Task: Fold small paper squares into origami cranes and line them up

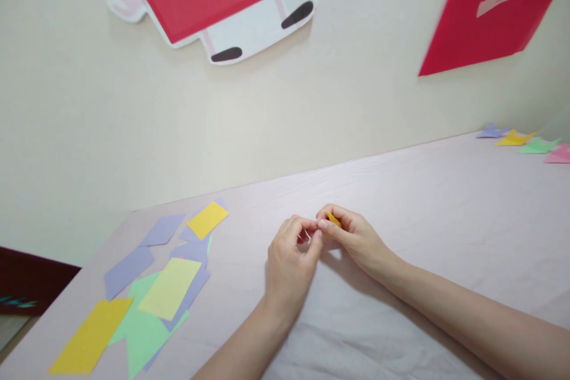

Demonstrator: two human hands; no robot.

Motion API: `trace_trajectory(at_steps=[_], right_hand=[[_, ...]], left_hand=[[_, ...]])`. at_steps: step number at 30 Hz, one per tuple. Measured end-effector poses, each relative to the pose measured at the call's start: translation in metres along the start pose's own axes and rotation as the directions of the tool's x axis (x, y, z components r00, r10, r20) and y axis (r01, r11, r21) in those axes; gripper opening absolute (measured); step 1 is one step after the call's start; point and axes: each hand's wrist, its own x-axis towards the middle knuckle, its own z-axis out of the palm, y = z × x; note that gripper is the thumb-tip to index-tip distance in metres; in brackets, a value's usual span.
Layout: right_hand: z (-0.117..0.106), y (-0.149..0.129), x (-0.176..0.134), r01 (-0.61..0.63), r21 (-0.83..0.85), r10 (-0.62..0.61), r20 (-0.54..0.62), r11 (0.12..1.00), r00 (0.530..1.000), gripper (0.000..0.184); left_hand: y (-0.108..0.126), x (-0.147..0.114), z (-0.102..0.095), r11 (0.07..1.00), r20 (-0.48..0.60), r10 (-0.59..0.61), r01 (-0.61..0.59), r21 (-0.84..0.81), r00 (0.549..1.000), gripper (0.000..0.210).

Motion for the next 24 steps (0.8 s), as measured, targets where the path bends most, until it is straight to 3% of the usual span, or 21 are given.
trace_trajectory(at_steps=[10, 20, 24], right_hand=[[0.0057, -0.0017, -0.0018, -0.069, 0.126, 0.072, -0.021, 0.99, 0.997, 0.026], [0.0039, 0.004, -0.001, -0.081, 0.102, 0.088, -0.058, 0.991, 0.994, 0.035], [0.0029, 0.0024, -0.0002, -0.082, 0.119, 0.089, -0.051, 0.99, 0.995, 0.027]], left_hand=[[0.0006, 0.0004, -0.0018, 0.974, 0.012, -0.121, 0.121, -0.19, 0.993, 0.014], [0.0017, 0.0001, 0.0, 0.989, 0.055, -0.09, 0.096, -0.112, 0.994, 0.009], [-0.0021, 0.0025, -0.0002, 0.944, 0.097, -0.15, 0.171, -0.281, 0.984, 0.015]])
